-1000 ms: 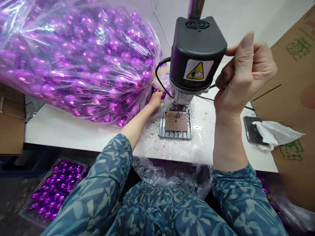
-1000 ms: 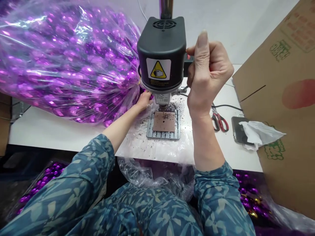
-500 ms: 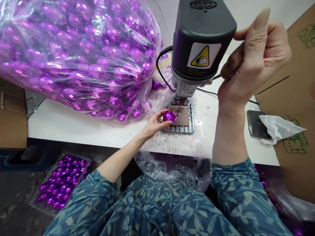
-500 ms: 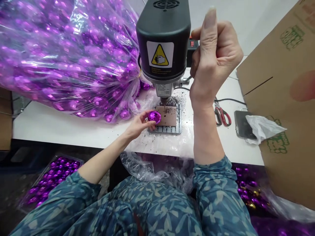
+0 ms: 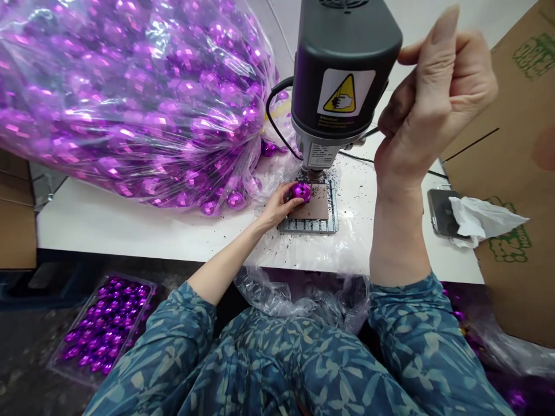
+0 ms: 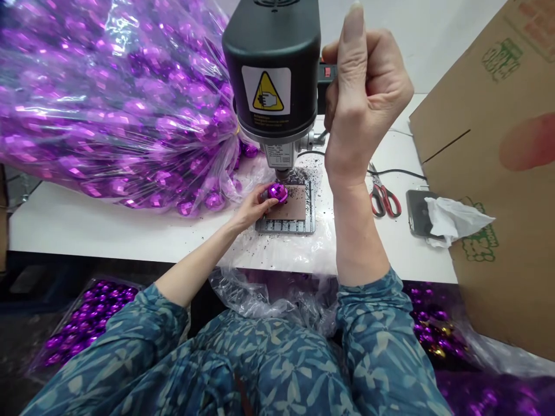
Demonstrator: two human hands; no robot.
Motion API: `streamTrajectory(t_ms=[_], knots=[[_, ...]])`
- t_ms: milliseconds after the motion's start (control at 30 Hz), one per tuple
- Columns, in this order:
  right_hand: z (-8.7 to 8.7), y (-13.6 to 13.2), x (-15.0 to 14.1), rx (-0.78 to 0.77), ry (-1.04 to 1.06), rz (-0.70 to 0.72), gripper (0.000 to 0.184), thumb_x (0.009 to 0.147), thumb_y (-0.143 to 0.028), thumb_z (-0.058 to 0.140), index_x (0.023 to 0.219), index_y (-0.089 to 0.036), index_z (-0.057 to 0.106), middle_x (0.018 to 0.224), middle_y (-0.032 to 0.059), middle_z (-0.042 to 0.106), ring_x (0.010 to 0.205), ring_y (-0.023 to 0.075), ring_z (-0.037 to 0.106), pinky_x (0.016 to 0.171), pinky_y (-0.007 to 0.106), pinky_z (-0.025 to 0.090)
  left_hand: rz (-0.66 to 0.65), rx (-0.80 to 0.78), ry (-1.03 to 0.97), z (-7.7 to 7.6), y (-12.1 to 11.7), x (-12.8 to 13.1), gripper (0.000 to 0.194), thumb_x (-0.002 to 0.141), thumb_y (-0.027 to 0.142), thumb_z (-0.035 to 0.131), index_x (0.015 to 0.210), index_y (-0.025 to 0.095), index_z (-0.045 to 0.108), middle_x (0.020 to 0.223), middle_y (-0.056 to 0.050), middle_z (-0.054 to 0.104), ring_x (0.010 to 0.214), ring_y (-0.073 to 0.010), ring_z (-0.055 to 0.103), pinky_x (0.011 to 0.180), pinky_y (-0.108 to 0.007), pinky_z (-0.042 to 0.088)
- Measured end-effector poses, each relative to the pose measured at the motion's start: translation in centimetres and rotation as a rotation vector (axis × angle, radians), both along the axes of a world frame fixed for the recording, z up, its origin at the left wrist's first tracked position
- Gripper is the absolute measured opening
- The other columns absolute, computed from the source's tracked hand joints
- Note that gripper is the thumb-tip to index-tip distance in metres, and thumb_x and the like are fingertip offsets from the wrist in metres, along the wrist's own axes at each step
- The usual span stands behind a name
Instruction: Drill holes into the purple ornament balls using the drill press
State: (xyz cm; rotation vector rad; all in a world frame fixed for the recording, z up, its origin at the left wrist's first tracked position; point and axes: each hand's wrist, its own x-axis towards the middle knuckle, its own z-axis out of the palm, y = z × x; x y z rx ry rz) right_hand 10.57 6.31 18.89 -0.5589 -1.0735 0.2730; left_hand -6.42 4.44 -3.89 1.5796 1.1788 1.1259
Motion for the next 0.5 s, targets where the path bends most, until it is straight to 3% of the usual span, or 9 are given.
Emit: streamTrajectory(t_ms=[67,200,300,500], knots=[[0.0,0.0,0.0,-0.019,-0.016,-0.029,0.045,0.079,-0.066,0.055,0.065,-0.023,0.049,0.046,-0.0093,0.024,0.036,0.0043,0.02,0.039,0.031,0.018,0.007,0.019,0.031,0.1,0.0,0.6,0.059,0.086,0.037,0.086,0.139,0.018,0.068,0.136,-0.014,0.072,0.124,-0.0308,0.07,0.109,-0.046,0.059],[0.0,0.0,0.0,-0.006,0.006,0.007,0.043,0.078,-0.063,0.058,0.065,-0.023,0.05,0.046,-0.0092,0.024,0.035,0.0047,0.02,0.039,0.033,0.016,0.032,0.08,0.131,0.5,-0.6,1.9,0.062,0.079,0.029,0.092,0.136,0.019,0.069,0.129,-0.012,0.074,0.112,-0.0296,0.072,0.1,-0.044,0.06],[0.0,0.2,0.2,0.022,0.03,0.039,0.042,0.076,-0.062,0.062,0.064,-0.022,0.051,0.045,-0.0093,0.025,0.035,0.0052,0.019,0.039,0.033,0.014,0.087,0.153,0.193,0.6,-1.0,2.7,0.058,0.074,0.026,0.095,0.126,0.019,0.071,0.12,-0.011,0.074,0.114,-0.0318,0.069,0.102,-0.046,0.058],[-0.4,-0.1,0.7,0.023,0.005,0.074,0.049,0.071,-0.069,0.069,0.064,-0.021,0.057,0.044,-0.0102,0.027,0.033,0.0041,0.024,0.037,0.03,0.015,0.058,0.162,0.035,-0.8,-1.1,3.0,0.059,0.079,0.032,0.094,0.13,0.02,0.065,0.13,-0.013,0.071,0.126,-0.0315,0.068,0.106,-0.043,0.057]])
